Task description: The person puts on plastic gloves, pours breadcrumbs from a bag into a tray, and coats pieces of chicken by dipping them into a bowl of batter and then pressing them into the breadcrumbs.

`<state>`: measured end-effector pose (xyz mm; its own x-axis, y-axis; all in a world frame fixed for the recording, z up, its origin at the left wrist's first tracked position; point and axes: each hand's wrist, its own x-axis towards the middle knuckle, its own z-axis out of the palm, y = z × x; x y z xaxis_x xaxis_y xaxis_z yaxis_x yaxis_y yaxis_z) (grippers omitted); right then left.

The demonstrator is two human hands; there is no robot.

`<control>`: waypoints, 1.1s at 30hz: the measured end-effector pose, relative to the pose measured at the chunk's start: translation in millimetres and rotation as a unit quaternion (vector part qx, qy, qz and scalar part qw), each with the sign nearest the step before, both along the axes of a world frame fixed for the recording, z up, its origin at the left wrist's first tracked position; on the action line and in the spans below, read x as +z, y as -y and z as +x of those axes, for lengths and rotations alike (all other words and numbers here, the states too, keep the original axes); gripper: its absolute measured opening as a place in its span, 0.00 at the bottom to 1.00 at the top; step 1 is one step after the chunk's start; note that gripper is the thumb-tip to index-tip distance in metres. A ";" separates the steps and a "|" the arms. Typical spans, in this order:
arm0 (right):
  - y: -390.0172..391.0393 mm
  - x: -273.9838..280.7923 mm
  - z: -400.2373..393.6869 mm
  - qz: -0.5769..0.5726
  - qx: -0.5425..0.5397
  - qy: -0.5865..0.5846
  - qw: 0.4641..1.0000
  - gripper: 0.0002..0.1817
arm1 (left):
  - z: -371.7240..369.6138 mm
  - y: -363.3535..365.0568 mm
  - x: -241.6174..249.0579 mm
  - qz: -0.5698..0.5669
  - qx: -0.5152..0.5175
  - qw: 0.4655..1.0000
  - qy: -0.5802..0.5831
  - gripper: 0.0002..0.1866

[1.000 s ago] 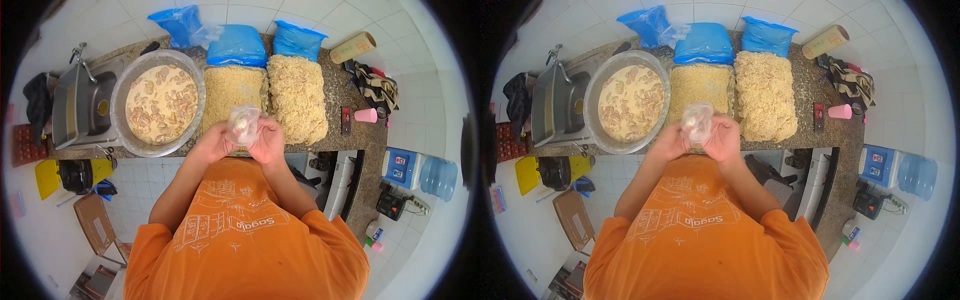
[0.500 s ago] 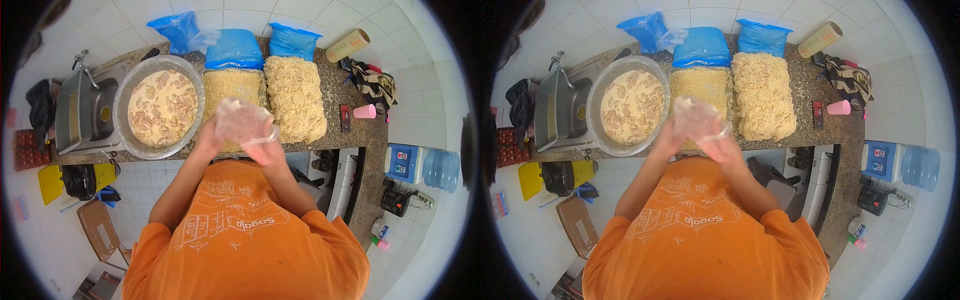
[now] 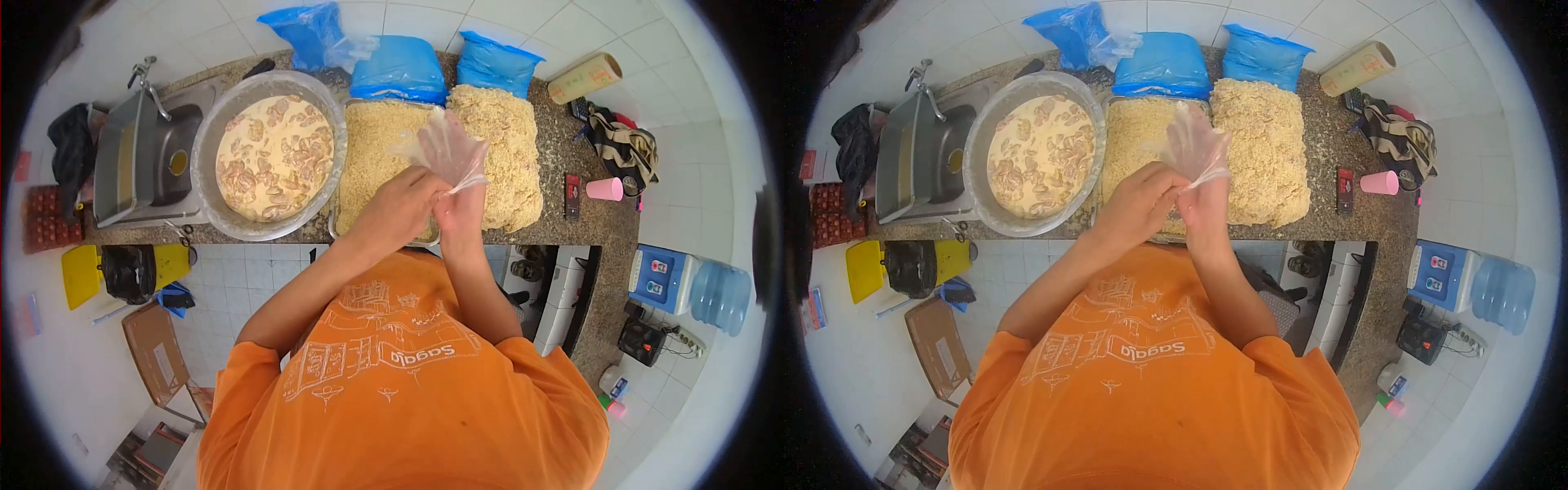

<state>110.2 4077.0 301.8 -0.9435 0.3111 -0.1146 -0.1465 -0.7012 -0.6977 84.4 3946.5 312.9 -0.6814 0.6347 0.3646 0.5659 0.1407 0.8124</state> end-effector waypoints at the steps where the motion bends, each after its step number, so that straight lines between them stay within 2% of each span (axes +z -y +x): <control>1: -0.1 -5.4 -3.5 -0.002 0.001 0.002 1.000 0.38 | -2.3 1.3 -0.3 -0.006 -0.019 0.999 0.026 0.07; 3: 0.7 -17.4 -10.4 0.043 -0.027 0.026 0.998 0.45 | -3.2 -0.9 -1.7 -0.012 -0.020 1.000 0.015 0.07; 4: 0.8 -19.2 -13.5 0.041 -0.028 0.029 0.998 0.45 | -3.7 -2.1 -2.8 -0.016 -0.021 1.000 0.003 0.06; 6: 1.3 -21.7 -18.0 -0.063 -0.034 -0.015 0.997 0.48 | -7.3 -1.6 -4.8 -0.037 -0.022 0.999 -0.013 0.05; 7: 0.7 -21.5 -21.8 -0.066 -0.039 -0.011 0.997 0.48 | -7.9 -1.8 -6.1 -0.055 -0.020 0.998 -0.031 0.05; 10: -10.9 -33.8 -35.4 -0.055 -0.048 0.109 0.991 0.51 | -4.4 -3.6 -13.8 -0.047 -0.080 0.996 -0.014 0.03; 12: -29.5 -63.1 -34.4 -0.064 -0.021 0.025 0.997 0.49 | 1.0 -7.8 -16.7 -0.055 -0.078 0.995 0.008 0.03; 13: -26.8 -59.4 -33.4 -0.066 -0.025 0.029 0.997 0.49 | 4.0 -9.1 -17.8 -0.061 -0.074 0.995 0.026 0.02; 15: -22.7 -49.9 -34.9 -0.037 -0.152 0.069 0.985 0.47 | 11.0 -9.1 -30.0 -0.051 -0.101 0.991 0.074 0.03; 16: -24.7 -43.8 -35.0 -0.038 -0.154 0.071 0.985 0.47 | 12.6 -9.4 -33.1 -0.040 -0.122 0.984 0.122 0.03; 18: -32.2 -36.2 -32.1 -0.078 -0.126 0.014 0.989 0.40 | 10.4 -3.1 -36.4 -0.049 -0.151 0.977 0.144 0.04; 19: -41.8 -45.9 -30.3 -0.079 -0.128 0.016 0.988 0.40 | 5.4 1.5 -37.6 -0.056 -0.180 0.969 0.161 0.06; 20: -52.5 -55.9 -28.6 -0.023 -0.132 0.104 0.985 0.40 | -4.8 6.7 -40.6 -0.058 -0.181 0.968 0.163 0.06; 22: -65.9 -68.5 -22.1 0.031 -0.135 0.196 0.971 0.39 | -39.9 19.9 -52.1 -0.124 -0.116 0.964 0.206 0.09; 23: -66.5 -57.8 -16.6 0.077 -0.099 0.276 0.953 0.37 | -66.4 25.5 -55.5 -0.123 -0.077 0.956 0.257 0.10; 24: -68.4 -59.3 -10.7 0.100 -0.080 0.318 0.939 0.35 | -96.3 25.1 -67.7 -0.136 -0.002 0.966 0.222 0.10; 25: -70.3 -60.7 -4.7 0.122 -0.059 0.358 0.924 0.34 | -139.6 26.0 -78.0 -0.154 0.023 0.979 0.130 0.14; 26: -72.0 -78.5 4.3 0.334 0.032 0.263 0.904 0.34 | -182.8 17.6 -81.5 -0.226 0.088 0.963 0.120 0.18; 27: -70.8 -91.9 14.4 0.524 0.122 0.153 0.829 0.34 | -223.6 9.1 -80.8 -0.262 0.102 0.948 0.151 0.21; 28: -64.4 -96.2 24.8 0.522 0.121 0.157 0.830 0.34 | -269.0 7.6 -108.4 -0.253 0.120 0.960 0.021 0.21; 29: -57.6 -97.4 29.1 0.658 0.127 0.123 0.732 0.34 | -319.2 5.2 -140.5 -0.232 0.136 0.956 -0.117 0.21; 30: -55.5 -96.1 27.8 0.778 0.127 0.086 0.610 0.35 | -363.6 -1.7 -167.0 -0.224 0.134 0.957 -0.125 0.21; 31: -56.8 -91.4 25.9 0.782 0.119 0.087 0.605 0.35 | -401.2 -7.8 -198.2 -0.312 0.179 0.917 -0.173 0.22; 32: -54.1 -84.1 28.9 0.731 0.196 0.107 0.645 0.34 | -425.5 -9.2 -230.7 -0.403 0.222 0.862 -0.212 0.23; 33: -51.6 -78.2 33.2 0.670 0.272 0.127 0.679 0.33 | -445.7 -10.1 -265.1 -0.405 0.218 0.863 -0.209 0.23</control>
